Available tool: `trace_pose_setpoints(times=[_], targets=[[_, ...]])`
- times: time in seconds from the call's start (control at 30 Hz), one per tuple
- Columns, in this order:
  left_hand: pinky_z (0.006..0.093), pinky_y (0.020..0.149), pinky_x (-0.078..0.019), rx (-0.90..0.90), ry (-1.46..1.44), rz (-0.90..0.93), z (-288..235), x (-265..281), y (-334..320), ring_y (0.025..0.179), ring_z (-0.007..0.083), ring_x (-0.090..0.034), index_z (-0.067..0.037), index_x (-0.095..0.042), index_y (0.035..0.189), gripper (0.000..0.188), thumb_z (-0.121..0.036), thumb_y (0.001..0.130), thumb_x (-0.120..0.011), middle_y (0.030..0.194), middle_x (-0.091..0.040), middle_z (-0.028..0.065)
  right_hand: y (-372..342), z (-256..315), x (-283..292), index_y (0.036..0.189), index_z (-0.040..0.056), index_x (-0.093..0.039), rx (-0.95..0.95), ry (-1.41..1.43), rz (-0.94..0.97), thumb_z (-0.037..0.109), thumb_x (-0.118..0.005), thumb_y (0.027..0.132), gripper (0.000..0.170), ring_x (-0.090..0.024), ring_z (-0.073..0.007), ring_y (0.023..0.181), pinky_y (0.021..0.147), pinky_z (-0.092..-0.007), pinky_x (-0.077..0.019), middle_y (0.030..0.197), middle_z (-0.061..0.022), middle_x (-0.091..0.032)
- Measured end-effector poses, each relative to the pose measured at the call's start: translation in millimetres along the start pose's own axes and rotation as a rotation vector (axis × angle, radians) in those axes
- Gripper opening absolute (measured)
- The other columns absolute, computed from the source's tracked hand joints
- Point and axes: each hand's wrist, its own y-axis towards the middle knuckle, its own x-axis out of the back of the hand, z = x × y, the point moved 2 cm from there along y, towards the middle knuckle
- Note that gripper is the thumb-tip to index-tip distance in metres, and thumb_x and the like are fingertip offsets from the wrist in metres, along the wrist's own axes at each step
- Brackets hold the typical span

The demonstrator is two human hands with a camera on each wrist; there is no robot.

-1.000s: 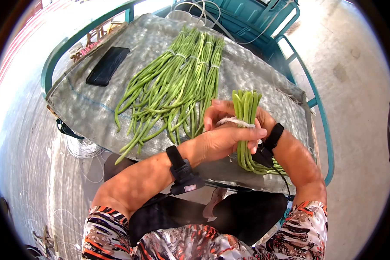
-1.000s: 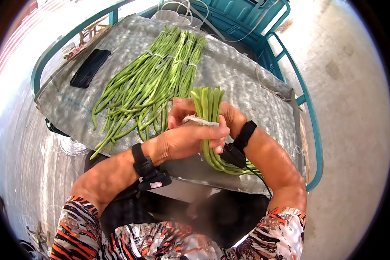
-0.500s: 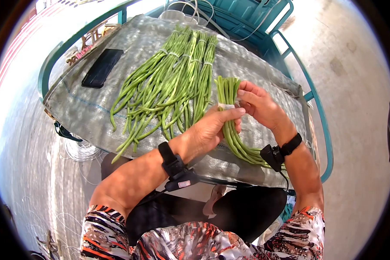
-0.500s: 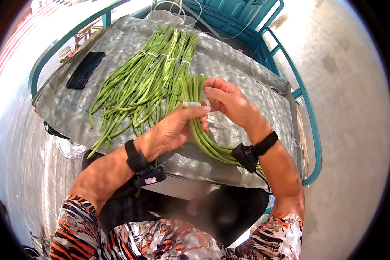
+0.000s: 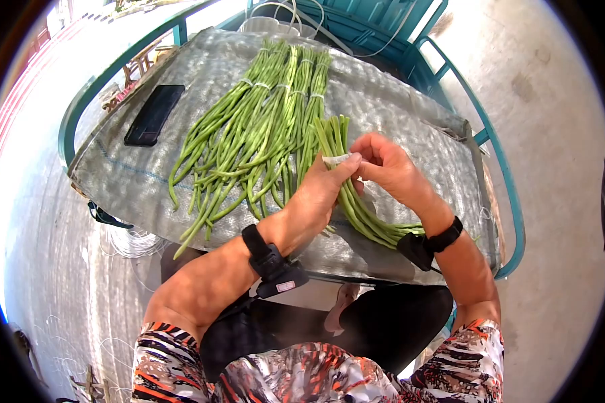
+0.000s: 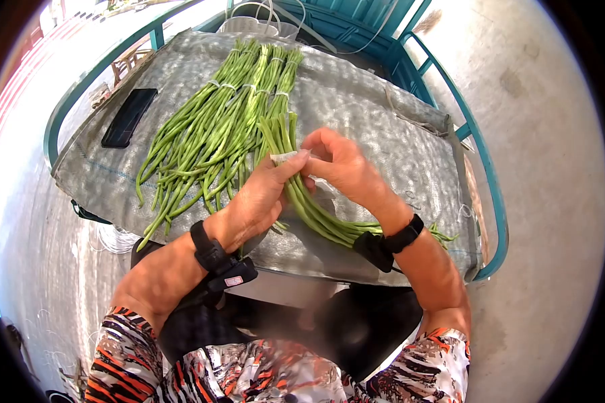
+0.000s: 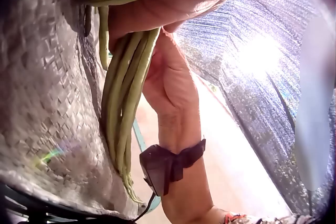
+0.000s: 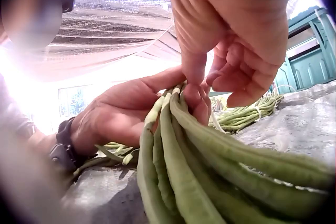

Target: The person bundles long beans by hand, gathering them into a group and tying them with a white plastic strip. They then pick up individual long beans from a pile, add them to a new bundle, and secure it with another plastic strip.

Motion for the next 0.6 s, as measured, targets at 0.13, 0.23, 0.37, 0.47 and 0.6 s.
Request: trace_pose_setpoints(times=[0.13, 0.23, 0.37, 0.47, 0.6], targets=[[0.0276, 0.067, -0.0510, 0.003, 0.014, -0.031, 3, 3, 3, 0.073, 0.0107, -0.057, -0.006, -0.056, 0.101, 0.022, -0.027, 0.095, -0.057, 0.084, -0.059, 0.0017, 2, -1, -7, 0.107, -0.0017, -0.053, -0.029, -0.103, -0.078, 0.012, -0.062, 0.088, 0.026, -0.059, -0.0093, 0.067, 0.062, -0.0233, -0.0463, 0.076, -0.0035, -0.061], [0.0281, 0.066, -0.0506, -0.046, 0.021, -0.064, 4, 3, 3, 0.074, 0.0109, -0.056, -0.007, -0.053, 0.104, 0.020, -0.025, 0.095, -0.056, 0.084, -0.058, 0.0016, 6, -3, -10, 0.110, -0.0022, -0.053, -0.088, -0.104, -0.049, 0.013, -0.063, 0.088, 0.028, -0.059, -0.0096, 0.067, 0.062, -0.0235, -0.0467, 0.078, -0.0050, -0.060], [0.0288, 0.069, -0.0504, -0.066, 0.007, -0.136, 2, -1, 2, 0.076, 0.0116, -0.056, -0.008, -0.048, 0.109, 0.020, -0.021, 0.096, -0.055, 0.086, -0.056, 0.0020, 6, -9, -11, 0.110, -0.0005, -0.056, -0.244, -0.002, -0.099, 0.018, -0.061, 0.090, 0.028, -0.057, -0.0085, 0.070, 0.064, -0.0234, -0.0472, 0.083, -0.0034, -0.059], [0.0305, 0.071, -0.0513, -0.082, 0.029, -0.156, 4, 0, 4, 0.077, 0.0121, -0.055, -0.007, -0.046, 0.111, 0.021, -0.018, 0.096, -0.054, 0.089, -0.055, 0.0024, 6, -9, -8, 0.106, 0.0036, -0.060, -0.341, 0.095, 0.017, 0.023, -0.058, 0.092, 0.024, -0.054, -0.0066, 0.073, 0.066, -0.0233, -0.0473, 0.085, 0.0013, -0.058], [0.0297, 0.071, -0.0521, -0.039, 0.047, -0.201, 6, 2, 6, 0.078, 0.0124, -0.058, -0.004, -0.050, 0.107, 0.017, -0.017, 0.097, -0.053, 0.089, -0.057, 0.0039, 9, -16, -8, 0.103, 0.0071, -0.061, -0.325, 0.187, 0.050, 0.023, -0.057, 0.094, 0.018, -0.053, -0.0051, 0.070, 0.063, -0.0214, -0.0456, 0.083, 0.0028, -0.058]])
